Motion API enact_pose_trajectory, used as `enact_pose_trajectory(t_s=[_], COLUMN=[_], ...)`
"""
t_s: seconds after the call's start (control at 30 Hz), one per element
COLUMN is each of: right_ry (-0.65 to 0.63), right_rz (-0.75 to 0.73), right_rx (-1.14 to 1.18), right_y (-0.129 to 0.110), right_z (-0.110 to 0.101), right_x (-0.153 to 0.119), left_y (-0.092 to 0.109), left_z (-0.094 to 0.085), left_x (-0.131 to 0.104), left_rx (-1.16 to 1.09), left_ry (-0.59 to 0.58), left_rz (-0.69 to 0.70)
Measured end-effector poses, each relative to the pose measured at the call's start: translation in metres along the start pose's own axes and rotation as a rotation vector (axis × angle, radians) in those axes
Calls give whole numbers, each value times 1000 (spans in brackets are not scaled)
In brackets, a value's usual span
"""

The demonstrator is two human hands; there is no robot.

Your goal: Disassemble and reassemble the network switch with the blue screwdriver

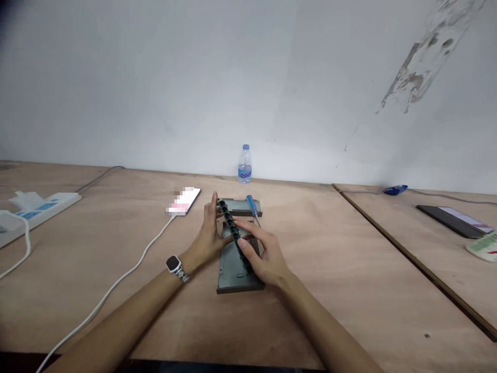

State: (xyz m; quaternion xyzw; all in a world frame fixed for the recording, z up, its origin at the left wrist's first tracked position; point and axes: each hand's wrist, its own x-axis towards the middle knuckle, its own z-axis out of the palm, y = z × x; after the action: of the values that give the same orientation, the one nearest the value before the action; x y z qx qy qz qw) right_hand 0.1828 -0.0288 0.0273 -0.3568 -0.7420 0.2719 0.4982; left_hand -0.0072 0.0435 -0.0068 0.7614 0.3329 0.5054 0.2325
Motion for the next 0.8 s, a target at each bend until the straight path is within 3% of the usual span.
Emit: enact_pose_trajectory(t_s=[0.23,0.8], right_ry=[15,26], right_rz=[-24,-62], right_rx=[-74,-117], right_y=[3,4], right_z=[-1,-6], right_x=[1,4], left_y=[-1,2], left_z=[-16,-27], left_x=[5,8], left_rx=[165,322], left_ry=[24,23], left_rz=[99,168])
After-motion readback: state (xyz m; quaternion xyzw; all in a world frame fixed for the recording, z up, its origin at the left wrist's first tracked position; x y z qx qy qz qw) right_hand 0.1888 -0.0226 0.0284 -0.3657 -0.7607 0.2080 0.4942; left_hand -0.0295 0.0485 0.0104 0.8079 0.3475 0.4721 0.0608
